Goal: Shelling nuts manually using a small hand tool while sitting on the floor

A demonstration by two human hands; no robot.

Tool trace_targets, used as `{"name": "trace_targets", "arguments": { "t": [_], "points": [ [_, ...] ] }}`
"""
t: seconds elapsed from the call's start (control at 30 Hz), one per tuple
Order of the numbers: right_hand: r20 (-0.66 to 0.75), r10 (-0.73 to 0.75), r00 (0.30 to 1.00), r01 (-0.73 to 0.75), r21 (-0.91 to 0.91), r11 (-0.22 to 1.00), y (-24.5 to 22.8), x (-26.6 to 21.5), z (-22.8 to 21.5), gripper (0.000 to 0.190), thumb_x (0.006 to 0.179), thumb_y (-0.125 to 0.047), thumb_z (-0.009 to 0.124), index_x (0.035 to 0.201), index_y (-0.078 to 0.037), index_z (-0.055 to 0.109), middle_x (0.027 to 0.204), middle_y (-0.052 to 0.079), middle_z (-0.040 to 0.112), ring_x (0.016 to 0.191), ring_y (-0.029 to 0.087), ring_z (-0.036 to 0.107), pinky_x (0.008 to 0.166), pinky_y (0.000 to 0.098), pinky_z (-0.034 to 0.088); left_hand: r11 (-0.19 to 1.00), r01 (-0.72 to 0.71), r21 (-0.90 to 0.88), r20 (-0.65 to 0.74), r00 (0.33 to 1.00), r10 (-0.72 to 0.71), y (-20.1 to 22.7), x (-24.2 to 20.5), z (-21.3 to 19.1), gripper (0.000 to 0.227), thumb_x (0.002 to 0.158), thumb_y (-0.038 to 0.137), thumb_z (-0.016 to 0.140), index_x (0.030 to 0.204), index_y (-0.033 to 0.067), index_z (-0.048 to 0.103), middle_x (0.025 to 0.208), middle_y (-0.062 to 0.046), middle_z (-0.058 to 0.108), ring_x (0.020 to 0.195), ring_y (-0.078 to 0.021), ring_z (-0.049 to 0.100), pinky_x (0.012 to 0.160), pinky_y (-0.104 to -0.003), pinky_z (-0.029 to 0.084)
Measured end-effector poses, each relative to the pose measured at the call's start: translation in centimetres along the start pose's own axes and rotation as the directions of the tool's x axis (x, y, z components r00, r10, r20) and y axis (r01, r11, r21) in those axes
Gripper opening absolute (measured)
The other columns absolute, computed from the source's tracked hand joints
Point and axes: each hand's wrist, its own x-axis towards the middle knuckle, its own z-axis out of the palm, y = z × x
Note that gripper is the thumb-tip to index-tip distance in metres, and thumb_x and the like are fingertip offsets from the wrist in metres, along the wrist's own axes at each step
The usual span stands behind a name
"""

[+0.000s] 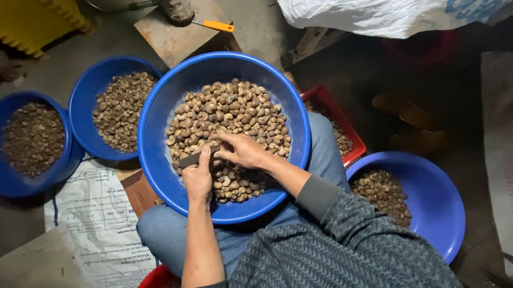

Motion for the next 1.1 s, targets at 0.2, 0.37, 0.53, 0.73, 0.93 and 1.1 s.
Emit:
{"name": "trace_targets", "arguments": {
  "t": [0.2,0.37,0.53,0.73,0.93,1.1],
  "points": [
    [-0.031,-0.179,0.983,0.173,-0.138,0.975,0.3,0.0,0.5,0.052,0.091,-0.037,0.076,0.133,-0.009,0.063,0.116,0.016,0.072,0.106,0.039,0.07,0.087,0.0492,0.057,0.994,0.03,0.103,-0.024,0.999,-0.028,1.1,0.1,-0.1,0.04,0.089,0.039,0.082,0.079,-0.0002,0.08,0.07,-0.017,0.074,0.064,-0.0233,0.074,0.059,-0.041,0.06],
    [-0.036,-0.234,0.972,0.218,-0.247,0.944,1.7,0.2,1.1,0.047,0.09,-0.039,0.074,0.127,-0.012,0.065,0.105,0.011,0.07,0.099,0.035,0.069,0.081,0.0468,0.058,0.993,0.059,0.1,-0.061,0.997,-0.053,1.3,-0.6,0.7,0.029,0.088,0.035,0.081,0.082,0.0065,0.081,0.069,-0.009,0.075,0.061,-0.0173,0.073,0.058,-0.034,0.061],
    [-0.016,-0.198,0.98,0.186,-0.283,0.941,1.5,0.0,0.9,0.047,0.092,-0.041,0.07,0.128,-0.01,0.064,0.1,0.011,0.068,0.097,0.035,0.069,0.08,0.0466,0.058,0.977,0.043,0.207,-0.07,0.997,-0.029,0.0,0.5,0.2,0.032,0.087,0.041,0.081,0.079,0.0097,0.081,0.07,-0.008,0.075,0.065,-0.021,0.075,0.059,-0.035,0.06],
    [0.034,-0.153,0.988,0.156,-0.286,0.945,1.2,-0.1,0.6,0.049,0.093,-0.043,0.067,0.129,-0.01,0.064,0.099,0.013,0.068,0.096,0.037,0.069,0.079,0.0494,0.058,0.977,-0.013,0.212,-0.033,0.999,0.021,0.0,-0.1,0.2,0.026,0.091,0.031,0.08,0.082,0.0068,0.081,0.074,-0.011,0.076,0.072,-0.0166,0.072,0.066,-0.034,0.059],
    [0.079,-0.077,0.994,0.095,-0.256,0.962,1.3,0.3,0.4,0.047,0.092,-0.036,0.066,0.13,-0.008,0.063,0.106,0.016,0.068,0.103,0.04,0.068,0.085,0.0523,0.057,0.969,-0.126,0.211,0.095,0.99,0.108,2.0,-1.1,0.3,0.023,0.094,0.026,0.077,0.077,0.0119,0.084,0.075,-0.01,0.077,0.072,-0.0144,0.07,0.07,-0.032,0.059],
    [0.067,0.004,0.998,0.01,-0.201,0.98,2.5,0.7,1.1,0.04,0.091,-0.041,0.067,0.118,-0.011,0.068,0.101,0.014,0.07,0.1,0.039,0.069,0.083,0.0531,0.056,0.978,-0.144,0.152,0.067,0.989,0.135,1.2,-1.3,0.0,0.015,0.094,0.022,0.078,0.085,0.0103,0.082,0.076,-0.007,0.073,0.076,-0.0137,0.063,0.074,-0.033,0.057]
  ]
}}
